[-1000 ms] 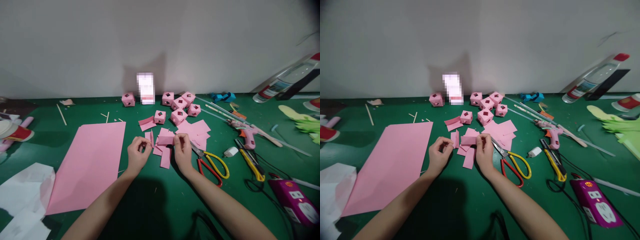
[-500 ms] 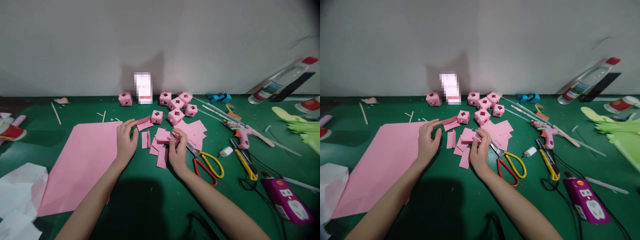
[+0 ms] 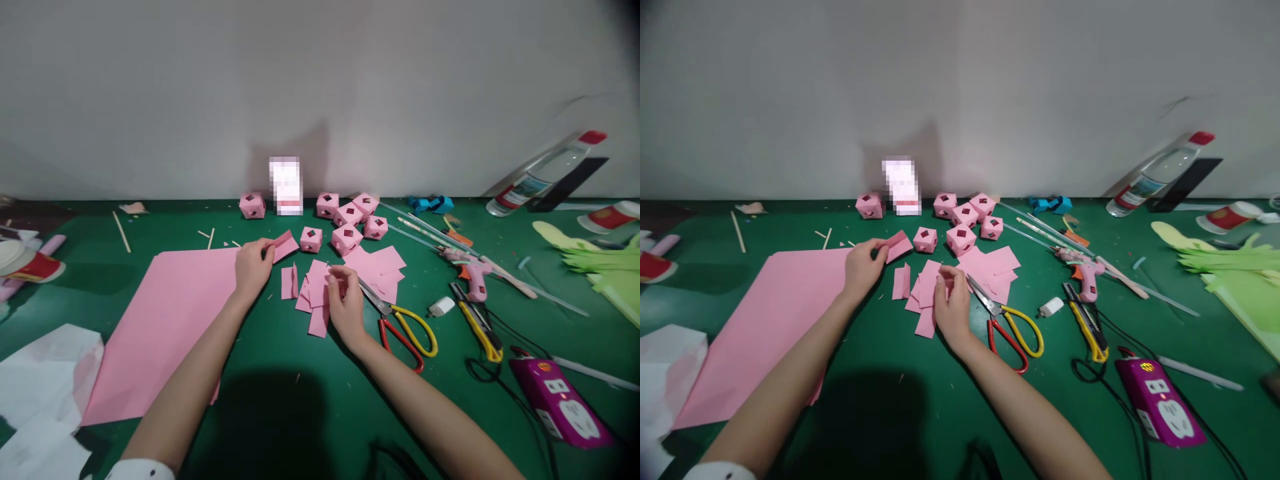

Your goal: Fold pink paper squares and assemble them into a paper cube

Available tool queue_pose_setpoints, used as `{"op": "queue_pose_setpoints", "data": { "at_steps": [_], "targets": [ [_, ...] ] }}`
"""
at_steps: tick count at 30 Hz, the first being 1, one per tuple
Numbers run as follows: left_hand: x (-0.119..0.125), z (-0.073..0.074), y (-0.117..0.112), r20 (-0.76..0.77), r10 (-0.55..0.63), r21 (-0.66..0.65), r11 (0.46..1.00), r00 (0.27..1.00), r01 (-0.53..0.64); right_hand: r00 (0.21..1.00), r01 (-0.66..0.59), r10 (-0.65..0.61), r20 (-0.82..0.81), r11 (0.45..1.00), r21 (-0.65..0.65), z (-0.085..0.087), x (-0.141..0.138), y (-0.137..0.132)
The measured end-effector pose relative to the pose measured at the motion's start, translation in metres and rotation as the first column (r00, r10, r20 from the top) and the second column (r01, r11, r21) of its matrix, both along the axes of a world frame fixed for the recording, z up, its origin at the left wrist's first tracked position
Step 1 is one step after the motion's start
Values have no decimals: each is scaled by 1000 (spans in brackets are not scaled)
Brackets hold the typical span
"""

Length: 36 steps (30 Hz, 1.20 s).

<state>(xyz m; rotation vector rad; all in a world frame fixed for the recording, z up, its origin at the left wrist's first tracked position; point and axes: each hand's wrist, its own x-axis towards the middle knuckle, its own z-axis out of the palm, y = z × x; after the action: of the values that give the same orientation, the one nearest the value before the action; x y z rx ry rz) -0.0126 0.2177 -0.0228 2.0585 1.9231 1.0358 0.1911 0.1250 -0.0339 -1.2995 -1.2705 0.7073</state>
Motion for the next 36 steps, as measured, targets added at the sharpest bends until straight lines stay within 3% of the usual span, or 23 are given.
{"op": "queue_pose_setpoints", "data": {
  "at_steps": [3, 7, 11, 15, 17, 20, 27, 36],
  "targets": [
    [-5, 10, -21, 183, 81, -2, 997, 980, -82, 998, -66, 65, 15, 997, 36, -1, 1, -3],
    [-2, 19, -68, 294, 43, 60, 996, 955, -63, 999, -33, 30, 25, 993, 111, -3, 3, -3],
    [9, 14, -123, 371, 30, 88, 994, 928, -67, 1000, -1, -2, 23, 990, 138, 3, 2, -13],
    [15, 3, -158, 461, 55, -9, 998, 886, -57, 990, -140, 142, -26, 989, 54, 10, -9, -44],
    [17, -1, -164, 504, 65, -66, 997, 861, -37, 976, -219, 219, 15, 976, 11, 11, -18, -58],
    [19, -4, -165, 560, 44, -110, 994, 828, 21, 970, -220, 219, 109, 975, 0, 10, -27, -69],
    [23, 5, -160, 604, -74, -157, 965, 794, 210, 959, -255, 262, 107, 964, -81, 5, -25, -60],
    [22, 9, -153, 797, 27, -262, 915, 603, 306, 933, -330, 354, 69, 916, -229, -1, -19, -57]
  ]
}}
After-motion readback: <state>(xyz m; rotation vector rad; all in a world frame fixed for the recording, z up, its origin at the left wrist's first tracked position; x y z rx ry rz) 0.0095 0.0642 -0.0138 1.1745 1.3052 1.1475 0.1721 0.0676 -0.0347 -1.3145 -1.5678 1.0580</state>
